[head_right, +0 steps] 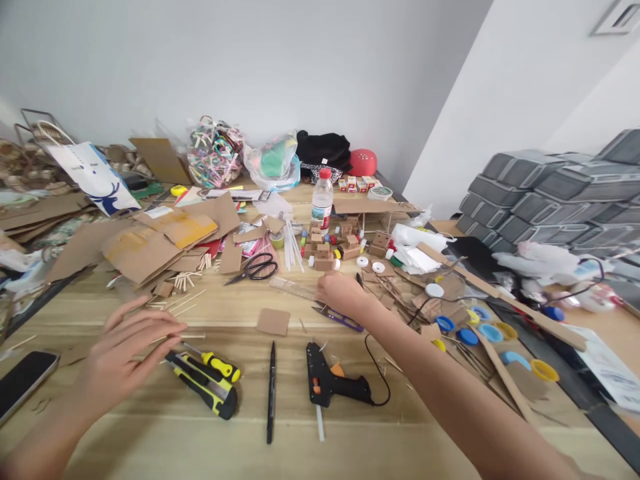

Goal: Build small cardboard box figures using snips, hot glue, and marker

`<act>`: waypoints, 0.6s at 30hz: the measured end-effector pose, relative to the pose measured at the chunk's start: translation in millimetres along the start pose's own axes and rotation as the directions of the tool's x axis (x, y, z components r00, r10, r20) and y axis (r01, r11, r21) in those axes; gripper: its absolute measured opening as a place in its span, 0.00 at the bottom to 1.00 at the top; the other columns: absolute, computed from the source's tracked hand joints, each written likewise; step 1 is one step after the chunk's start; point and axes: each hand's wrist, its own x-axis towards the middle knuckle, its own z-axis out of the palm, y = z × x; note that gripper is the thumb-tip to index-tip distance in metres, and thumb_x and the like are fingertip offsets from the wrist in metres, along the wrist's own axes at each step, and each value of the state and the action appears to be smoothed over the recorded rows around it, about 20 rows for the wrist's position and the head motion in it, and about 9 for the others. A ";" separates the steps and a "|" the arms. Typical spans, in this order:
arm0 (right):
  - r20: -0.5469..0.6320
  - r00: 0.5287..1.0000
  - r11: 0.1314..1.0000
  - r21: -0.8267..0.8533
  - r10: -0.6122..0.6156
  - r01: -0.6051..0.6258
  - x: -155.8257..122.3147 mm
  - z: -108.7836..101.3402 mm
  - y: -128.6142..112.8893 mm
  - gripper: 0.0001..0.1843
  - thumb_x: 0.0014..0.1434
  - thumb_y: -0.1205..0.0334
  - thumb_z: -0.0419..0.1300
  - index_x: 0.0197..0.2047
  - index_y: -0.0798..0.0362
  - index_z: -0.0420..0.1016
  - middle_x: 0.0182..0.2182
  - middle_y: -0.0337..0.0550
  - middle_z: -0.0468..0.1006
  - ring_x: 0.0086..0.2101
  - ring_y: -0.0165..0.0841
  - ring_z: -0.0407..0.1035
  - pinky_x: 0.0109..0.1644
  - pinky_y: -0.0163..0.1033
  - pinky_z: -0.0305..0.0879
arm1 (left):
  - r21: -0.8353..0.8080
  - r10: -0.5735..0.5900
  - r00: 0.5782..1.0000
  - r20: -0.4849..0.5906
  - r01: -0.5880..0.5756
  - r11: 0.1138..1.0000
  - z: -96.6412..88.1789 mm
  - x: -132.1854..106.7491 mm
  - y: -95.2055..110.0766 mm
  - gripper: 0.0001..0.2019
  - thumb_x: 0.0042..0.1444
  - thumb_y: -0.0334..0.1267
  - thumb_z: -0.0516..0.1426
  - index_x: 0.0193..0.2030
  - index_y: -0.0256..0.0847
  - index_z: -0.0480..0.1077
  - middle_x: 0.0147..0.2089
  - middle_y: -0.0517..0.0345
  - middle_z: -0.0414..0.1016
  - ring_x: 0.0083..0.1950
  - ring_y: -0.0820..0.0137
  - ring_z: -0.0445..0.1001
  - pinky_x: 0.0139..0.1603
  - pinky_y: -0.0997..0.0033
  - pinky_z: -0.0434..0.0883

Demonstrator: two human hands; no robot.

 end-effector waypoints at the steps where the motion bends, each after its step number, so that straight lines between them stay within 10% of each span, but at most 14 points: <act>1: 0.034 0.999 1.000 0.001 0.018 -0.018 4.4 -0.7 -2.6 0.19 0.69 0.54 0.62 0.59 0.52 0.73 0.56 0.50 0.75 0.50 0.40 0.74 0.52 0.51 0.75 | 0.015 -0.006 1.000 -0.011 0.006 1.000 -5.4 -5.4 1.0 0.09 0.63 0.30 0.57 0.41 0.50 0.75 0.33 0.66 0.85 0.33 0.68 0.82 0.57 0.59 0.72; 10: 0.221 0.975 0.999 0.051 0.003 -0.015 14.8 -21.9 -10.6 0.19 0.69 0.54 0.62 0.59 0.52 0.73 0.57 0.49 0.75 0.50 0.40 0.74 0.52 0.52 0.75 | 0.144 -0.077 0.997 -0.028 0.080 0.986 -44.3 -48.7 0.3 0.06 0.63 0.33 0.57 0.41 0.50 0.73 0.33 0.65 0.84 0.31 0.66 0.81 0.52 0.59 0.73; 18: -0.006 0.995 0.995 -0.012 0.096 -0.096 -1.8 -25.7 -0.4 0.15 0.69 0.55 0.61 0.55 0.52 0.75 0.53 0.47 0.78 0.47 0.38 0.75 0.51 0.50 0.75 | 0.140 -0.199 0.976 -0.087 0.210 0.968 -33.7 -67.3 -16.2 0.05 0.64 0.35 0.57 0.41 0.49 0.73 0.34 0.64 0.84 0.30 0.66 0.80 0.49 0.58 0.74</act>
